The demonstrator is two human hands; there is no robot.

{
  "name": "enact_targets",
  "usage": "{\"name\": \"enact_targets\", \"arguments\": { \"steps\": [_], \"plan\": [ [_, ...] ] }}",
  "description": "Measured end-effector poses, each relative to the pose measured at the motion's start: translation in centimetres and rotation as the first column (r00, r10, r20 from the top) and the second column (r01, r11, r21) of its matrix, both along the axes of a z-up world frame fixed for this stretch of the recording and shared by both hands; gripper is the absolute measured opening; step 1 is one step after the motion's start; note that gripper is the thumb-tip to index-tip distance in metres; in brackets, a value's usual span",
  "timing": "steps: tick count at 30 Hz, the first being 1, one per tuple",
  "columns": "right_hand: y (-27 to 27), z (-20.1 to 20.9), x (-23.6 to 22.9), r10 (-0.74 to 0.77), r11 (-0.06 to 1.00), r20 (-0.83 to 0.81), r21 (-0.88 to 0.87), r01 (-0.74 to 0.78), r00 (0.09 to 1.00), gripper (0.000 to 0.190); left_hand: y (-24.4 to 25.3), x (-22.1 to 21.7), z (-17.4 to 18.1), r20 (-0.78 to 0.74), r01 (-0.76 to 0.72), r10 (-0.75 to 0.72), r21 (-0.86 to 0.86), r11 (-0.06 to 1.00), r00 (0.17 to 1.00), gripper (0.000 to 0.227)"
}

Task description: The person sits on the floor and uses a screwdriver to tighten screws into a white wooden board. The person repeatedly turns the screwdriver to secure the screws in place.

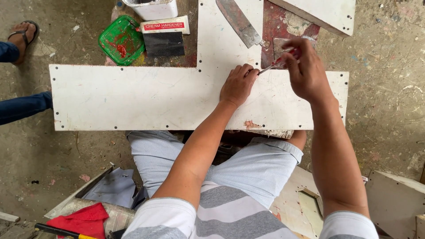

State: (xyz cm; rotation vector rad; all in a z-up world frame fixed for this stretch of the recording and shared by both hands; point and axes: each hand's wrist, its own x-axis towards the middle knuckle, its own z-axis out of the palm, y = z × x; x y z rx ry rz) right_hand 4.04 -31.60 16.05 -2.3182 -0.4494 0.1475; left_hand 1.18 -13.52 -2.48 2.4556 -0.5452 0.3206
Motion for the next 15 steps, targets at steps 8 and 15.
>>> {"name": "enact_targets", "arguments": {
  "steps": [8,15],
  "plan": [
    [2.1,1.6,0.7,0.215,0.976,0.118,-0.004,-0.216,0.969,0.027,0.1,-0.1,0.2,-0.007,0.0,0.0,-0.016,1.0,1.0,0.014],
    [-0.1,-0.9,1.8,0.223,0.848,0.304,-0.53,-0.03,0.926,0.033,-0.1,-0.1,-0.1,-0.012,0.002,-0.002,0.005,1.0,1.0,0.019]
  ]
}}
